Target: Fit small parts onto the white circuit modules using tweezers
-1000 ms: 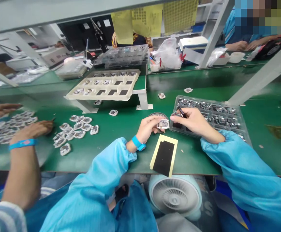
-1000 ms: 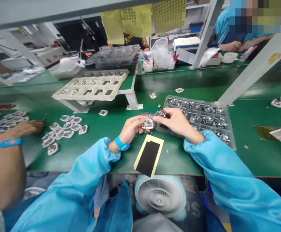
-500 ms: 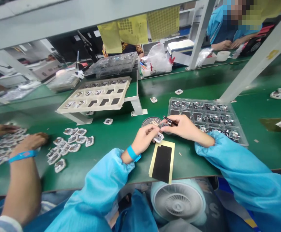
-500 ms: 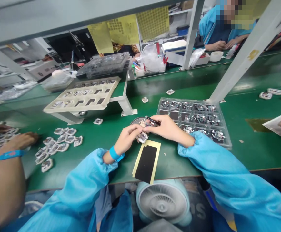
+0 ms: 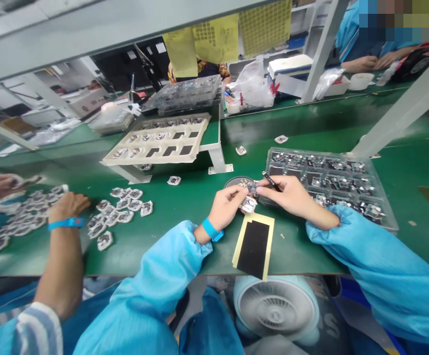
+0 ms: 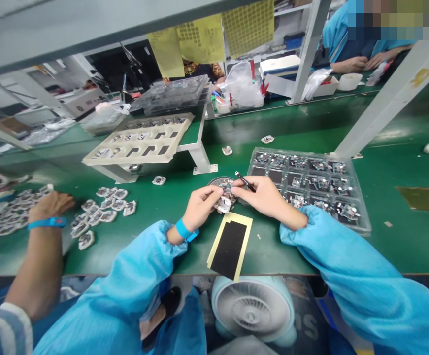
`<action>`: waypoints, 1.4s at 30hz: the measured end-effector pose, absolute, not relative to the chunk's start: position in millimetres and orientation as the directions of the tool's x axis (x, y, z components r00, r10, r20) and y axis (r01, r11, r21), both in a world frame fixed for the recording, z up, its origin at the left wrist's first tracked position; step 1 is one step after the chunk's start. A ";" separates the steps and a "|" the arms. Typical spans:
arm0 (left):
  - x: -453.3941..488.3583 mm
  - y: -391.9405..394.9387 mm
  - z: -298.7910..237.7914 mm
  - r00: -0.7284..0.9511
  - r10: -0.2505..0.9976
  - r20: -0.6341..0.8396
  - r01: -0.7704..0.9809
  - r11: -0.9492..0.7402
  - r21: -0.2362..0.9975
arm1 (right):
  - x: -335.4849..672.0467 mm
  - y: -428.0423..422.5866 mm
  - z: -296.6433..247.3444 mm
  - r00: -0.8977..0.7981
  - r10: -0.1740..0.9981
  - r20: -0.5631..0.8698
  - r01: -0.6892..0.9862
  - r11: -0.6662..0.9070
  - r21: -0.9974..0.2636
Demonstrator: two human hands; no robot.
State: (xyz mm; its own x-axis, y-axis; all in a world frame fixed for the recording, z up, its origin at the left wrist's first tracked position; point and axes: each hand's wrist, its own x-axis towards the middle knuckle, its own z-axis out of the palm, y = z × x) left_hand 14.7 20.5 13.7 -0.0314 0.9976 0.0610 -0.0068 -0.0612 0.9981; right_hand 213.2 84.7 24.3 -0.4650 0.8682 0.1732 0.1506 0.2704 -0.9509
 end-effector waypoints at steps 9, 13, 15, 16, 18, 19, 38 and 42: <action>16.3 18.0 15.0 -0.052 0.998 0.030 -0.119 -0.036 0.992 | 221.7 76.9 45.4 -0.379 0.910 0.167 0.107 0.222 -0.969; 15.2 19.5 12.0 -0.055 0.995 0.086 -0.143 -0.093 0.985 | 224.4 75.5 49.5 -0.517 0.852 0.080 0.140 0.176 -0.974; 14.6 20.0 11.6 -0.085 0.990 0.116 -0.104 -0.124 0.987 | 223.9 74.8 48.0 -0.597 0.801 0.041 0.161 0.170 -0.972; 14.3 20.1 11.8 -0.102 0.987 0.124 -0.074 -0.132 0.988 | 223.1 74.2 46.7 -0.619 0.785 0.034 0.171 0.177 -0.969; 13.6 19.7 12.5 -0.127 0.983 0.135 -0.005 -0.137 0.991 | 220.7 72.3 43.7 -0.623 0.781 0.034 0.193 0.196 -0.961; 13.2 19.2 13.1 -0.135 0.981 0.141 0.021 -0.140 0.990 | 219.3 71.3 42.2 -0.612 0.790 0.038 0.203 0.203 -0.958; 15.3 9.9 24.9 -0.070 0.983 0.170 0.014 -0.170 0.985 | 218.1 75.8 34.7 -0.513 0.858 -0.021 0.250 0.126 -0.960; 15.3 9.0 20.9 -0.021 0.975 0.222 0.001 -0.222 0.975 | 217.4 75.0 35.7 -0.496 0.867 -0.046 0.226 0.078 -0.971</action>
State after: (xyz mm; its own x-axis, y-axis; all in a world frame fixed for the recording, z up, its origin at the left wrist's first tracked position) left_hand 15.3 9.0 20.9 -0.0205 0.9749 0.2219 0.0013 -0.2219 0.9751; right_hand 217.4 75.0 35.7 -0.4959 0.8671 -0.0463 0.2264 0.0777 -0.9709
